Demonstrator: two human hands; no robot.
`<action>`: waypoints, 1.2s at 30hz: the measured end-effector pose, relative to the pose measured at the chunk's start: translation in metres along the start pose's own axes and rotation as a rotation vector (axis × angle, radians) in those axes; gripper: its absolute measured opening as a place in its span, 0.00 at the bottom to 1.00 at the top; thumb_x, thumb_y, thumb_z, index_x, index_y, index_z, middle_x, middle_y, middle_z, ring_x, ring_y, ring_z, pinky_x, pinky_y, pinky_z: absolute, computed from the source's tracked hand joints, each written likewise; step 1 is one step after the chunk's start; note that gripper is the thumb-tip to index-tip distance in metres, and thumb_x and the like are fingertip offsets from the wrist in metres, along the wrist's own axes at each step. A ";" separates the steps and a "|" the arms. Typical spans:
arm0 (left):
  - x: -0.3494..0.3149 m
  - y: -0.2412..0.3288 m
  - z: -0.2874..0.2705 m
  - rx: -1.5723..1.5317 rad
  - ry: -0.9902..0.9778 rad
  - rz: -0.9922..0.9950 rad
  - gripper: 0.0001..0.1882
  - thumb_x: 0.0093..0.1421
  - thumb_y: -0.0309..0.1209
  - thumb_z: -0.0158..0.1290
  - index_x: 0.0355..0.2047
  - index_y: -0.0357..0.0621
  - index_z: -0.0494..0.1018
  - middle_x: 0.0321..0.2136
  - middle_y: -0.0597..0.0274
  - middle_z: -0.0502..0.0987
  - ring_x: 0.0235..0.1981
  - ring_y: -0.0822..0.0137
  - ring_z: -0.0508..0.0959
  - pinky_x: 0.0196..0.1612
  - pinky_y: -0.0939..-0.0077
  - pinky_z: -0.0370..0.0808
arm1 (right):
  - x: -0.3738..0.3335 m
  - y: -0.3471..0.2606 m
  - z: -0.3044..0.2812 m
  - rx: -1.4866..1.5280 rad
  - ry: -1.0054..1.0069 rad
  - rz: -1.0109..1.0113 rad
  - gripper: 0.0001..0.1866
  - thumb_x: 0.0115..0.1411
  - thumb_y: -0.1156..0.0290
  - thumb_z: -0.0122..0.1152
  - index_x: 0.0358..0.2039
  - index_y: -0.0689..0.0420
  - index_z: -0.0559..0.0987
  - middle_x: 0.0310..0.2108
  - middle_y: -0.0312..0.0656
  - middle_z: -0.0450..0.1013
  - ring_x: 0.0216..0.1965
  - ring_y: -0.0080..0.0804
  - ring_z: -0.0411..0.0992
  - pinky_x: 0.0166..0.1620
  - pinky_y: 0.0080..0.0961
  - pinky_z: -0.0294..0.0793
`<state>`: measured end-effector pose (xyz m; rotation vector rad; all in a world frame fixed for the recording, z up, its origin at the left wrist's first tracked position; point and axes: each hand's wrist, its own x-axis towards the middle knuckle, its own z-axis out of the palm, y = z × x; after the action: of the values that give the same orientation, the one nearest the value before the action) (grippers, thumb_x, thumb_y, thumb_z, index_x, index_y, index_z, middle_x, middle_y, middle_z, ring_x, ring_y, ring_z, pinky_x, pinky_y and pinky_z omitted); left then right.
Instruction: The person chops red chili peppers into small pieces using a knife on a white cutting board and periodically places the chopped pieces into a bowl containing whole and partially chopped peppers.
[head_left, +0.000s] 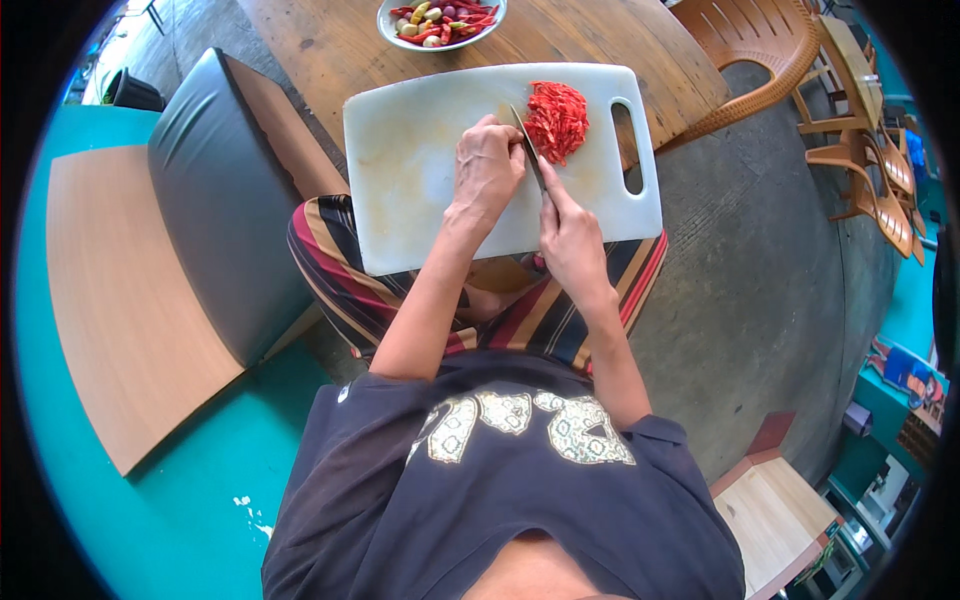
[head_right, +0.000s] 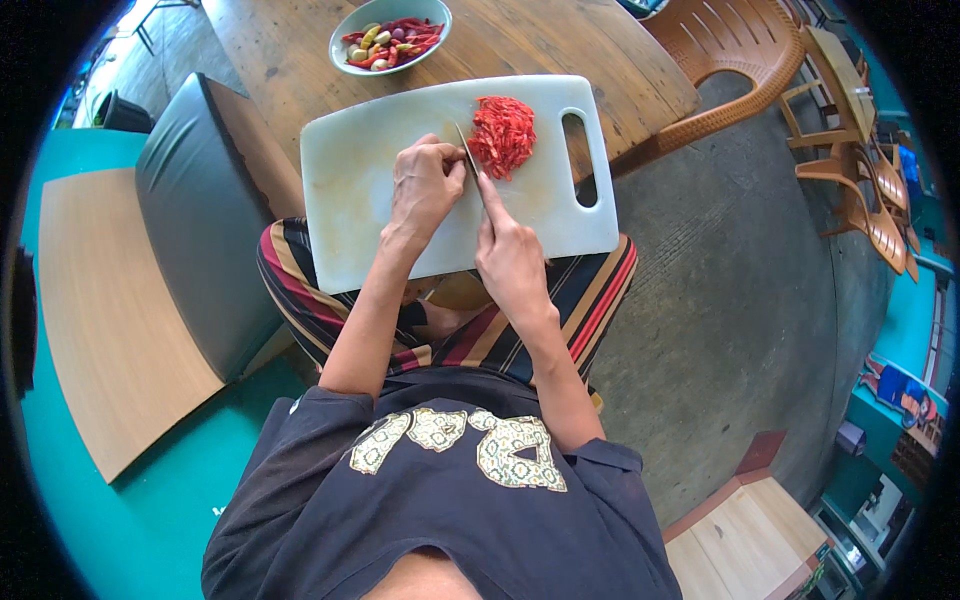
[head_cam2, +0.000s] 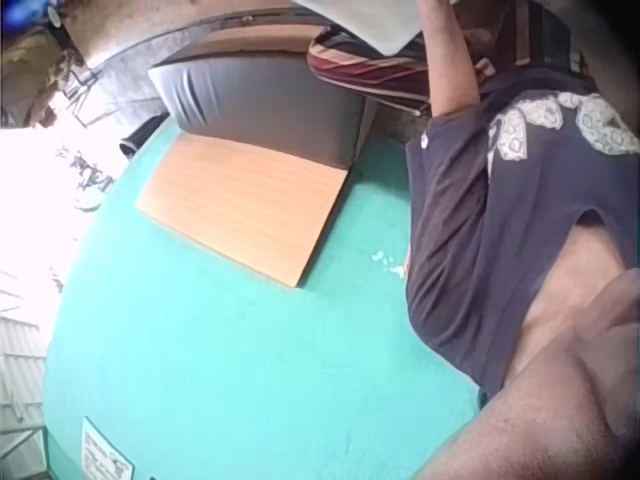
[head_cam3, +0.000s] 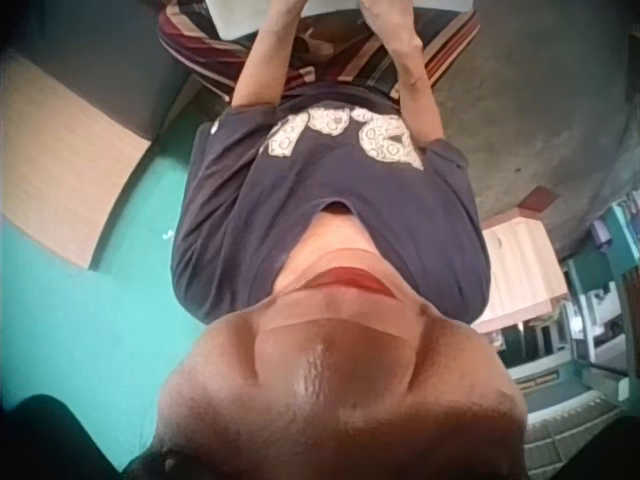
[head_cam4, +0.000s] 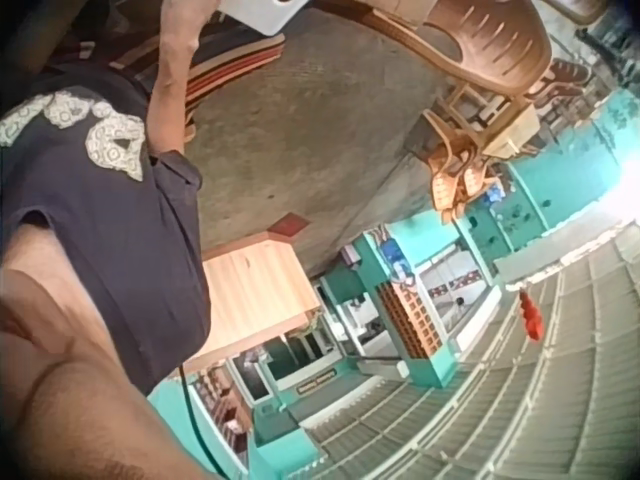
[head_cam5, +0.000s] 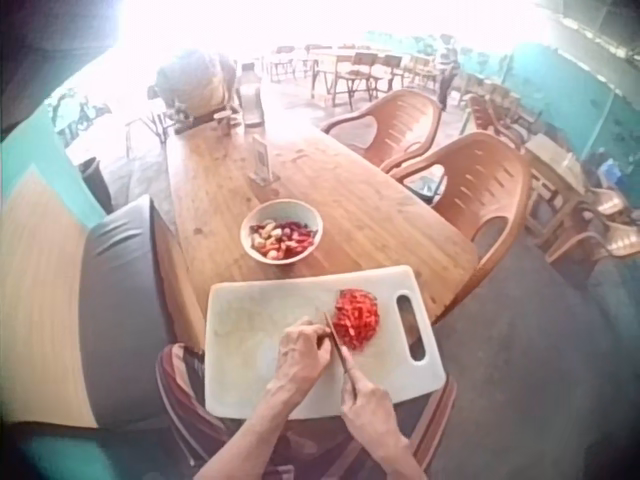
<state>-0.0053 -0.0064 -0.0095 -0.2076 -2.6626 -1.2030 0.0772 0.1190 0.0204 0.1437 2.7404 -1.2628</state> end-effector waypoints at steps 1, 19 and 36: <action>-0.001 0.000 0.001 -0.006 -0.007 0.002 0.07 0.53 0.23 0.58 0.32 0.35 0.83 0.28 0.49 0.79 0.29 0.52 0.81 0.37 0.65 0.77 | 0.005 0.001 0.002 -0.032 0.037 -0.071 0.26 0.67 0.74 0.48 0.66 0.50 0.66 0.25 0.64 0.73 0.30 0.60 0.75 0.37 0.51 0.72; -0.011 -0.008 0.001 -0.008 -0.052 -0.027 0.08 0.57 0.24 0.61 0.37 0.36 0.83 0.27 0.51 0.80 0.24 0.61 0.82 0.31 0.70 0.77 | -0.013 0.004 -0.010 0.006 0.013 0.045 0.25 0.67 0.72 0.49 0.66 0.48 0.67 0.26 0.63 0.74 0.30 0.59 0.76 0.35 0.48 0.74; -0.006 -0.007 -0.002 -0.070 -0.067 -0.047 0.09 0.56 0.22 0.59 0.37 0.34 0.82 0.30 0.49 0.80 0.28 0.56 0.83 0.34 0.69 0.78 | -0.020 0.003 -0.001 -0.081 0.016 -0.041 0.28 0.66 0.73 0.50 0.67 0.48 0.64 0.20 0.60 0.73 0.24 0.56 0.76 0.33 0.48 0.76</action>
<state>-0.0009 -0.0126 -0.0148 -0.2005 -2.6995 -1.3273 0.0977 0.1210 0.0214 0.0912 2.8167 -1.1626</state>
